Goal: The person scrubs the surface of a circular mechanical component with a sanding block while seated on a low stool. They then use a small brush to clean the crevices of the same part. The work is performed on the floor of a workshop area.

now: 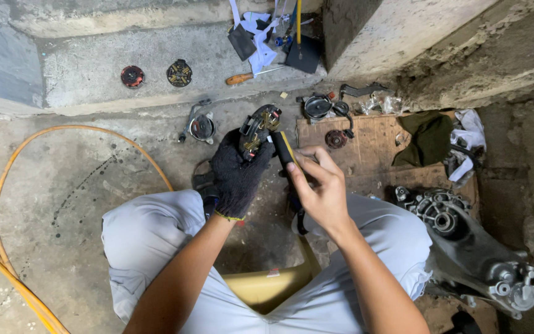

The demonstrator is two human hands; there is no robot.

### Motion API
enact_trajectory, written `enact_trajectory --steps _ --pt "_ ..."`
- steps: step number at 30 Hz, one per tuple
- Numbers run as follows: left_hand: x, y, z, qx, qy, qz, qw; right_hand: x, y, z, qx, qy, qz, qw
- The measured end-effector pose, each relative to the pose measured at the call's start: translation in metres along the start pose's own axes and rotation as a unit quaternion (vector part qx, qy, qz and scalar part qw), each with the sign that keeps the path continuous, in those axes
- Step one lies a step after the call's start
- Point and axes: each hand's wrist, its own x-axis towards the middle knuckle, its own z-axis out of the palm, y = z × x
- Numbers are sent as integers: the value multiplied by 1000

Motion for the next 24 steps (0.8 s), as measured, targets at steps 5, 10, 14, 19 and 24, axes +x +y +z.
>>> enact_trajectory --steps 5,10,14,19,24 --pt "-4 6 -1 -72 -25 -26 997 3 4 -3 9 -1 -14 1000" --pt "-2 5 -1 -42 -10 4 999 4 3 -2 -5 -2 -13 1000" --pt "-2 3 0 -136 -15 -52 989 3 3 -2 -8 1 -30 1000" --pt "-2 1 -1 -180 -30 -57 982 3 3 0 -8 -1 -17 1000" --pt "-2 -2 0 -156 -27 -46 986 4 3 -2 2 0 -44 999"
